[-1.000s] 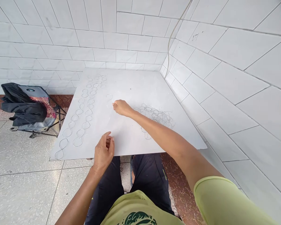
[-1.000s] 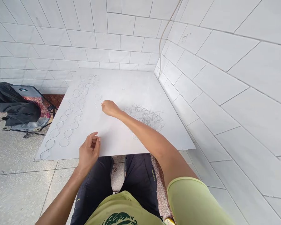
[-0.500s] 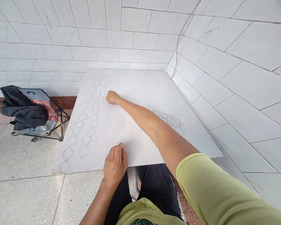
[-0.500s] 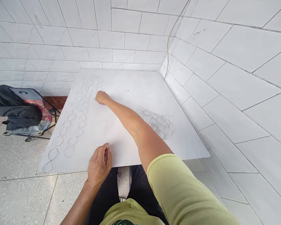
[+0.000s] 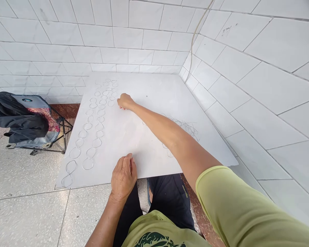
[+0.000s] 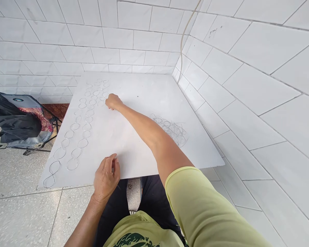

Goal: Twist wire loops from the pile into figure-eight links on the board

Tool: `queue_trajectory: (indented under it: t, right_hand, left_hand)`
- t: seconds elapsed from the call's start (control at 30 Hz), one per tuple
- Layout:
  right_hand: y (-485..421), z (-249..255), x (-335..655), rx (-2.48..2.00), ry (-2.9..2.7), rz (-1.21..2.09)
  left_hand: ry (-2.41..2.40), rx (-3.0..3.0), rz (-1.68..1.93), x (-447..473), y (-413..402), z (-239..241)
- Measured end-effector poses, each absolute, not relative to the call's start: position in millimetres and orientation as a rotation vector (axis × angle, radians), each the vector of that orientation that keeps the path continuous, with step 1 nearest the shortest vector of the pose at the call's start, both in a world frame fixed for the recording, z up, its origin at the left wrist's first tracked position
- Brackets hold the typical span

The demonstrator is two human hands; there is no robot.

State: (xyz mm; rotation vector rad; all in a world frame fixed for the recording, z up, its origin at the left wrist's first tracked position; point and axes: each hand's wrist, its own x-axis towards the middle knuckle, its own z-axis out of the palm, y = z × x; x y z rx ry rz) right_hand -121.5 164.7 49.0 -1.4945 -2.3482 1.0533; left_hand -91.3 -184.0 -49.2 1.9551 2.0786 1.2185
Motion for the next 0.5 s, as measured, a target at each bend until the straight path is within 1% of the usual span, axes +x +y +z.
queue_trajectory:
  t: [0.13, 0.2, 0.27, 0.37, 0.5]
  right_hand:
    - [170.3, 73.7, -39.5, -1.264, -2.432, 0.894]
    - [172.9, 92.6, 16.3, -1.251, -2.5, 0.77]
    - [172.1, 112.1, 74.0, -1.39, -2.515, 0.684]
    - [167.1, 130.1, 151.2, -1.652, -2.52, 0.661]
    - [161.4, 121.2, 220.3, -1.938, -2.571, 0.64]
  left_hand:
    - [2.135, 1.953, 1.244, -95.6, -181.0, -55.0]
    - [2.15, 1.951, 1.271, -97.7, -178.1, -59.0]
    - [2.16, 1.969, 1.277, -99.4, -175.0, -61.5]
    - [2.222, 2.014, 1.276, -100.5, -171.6, -60.4]
    - [2.282, 2.007, 1.272, -99.5, -169.0, -53.2]
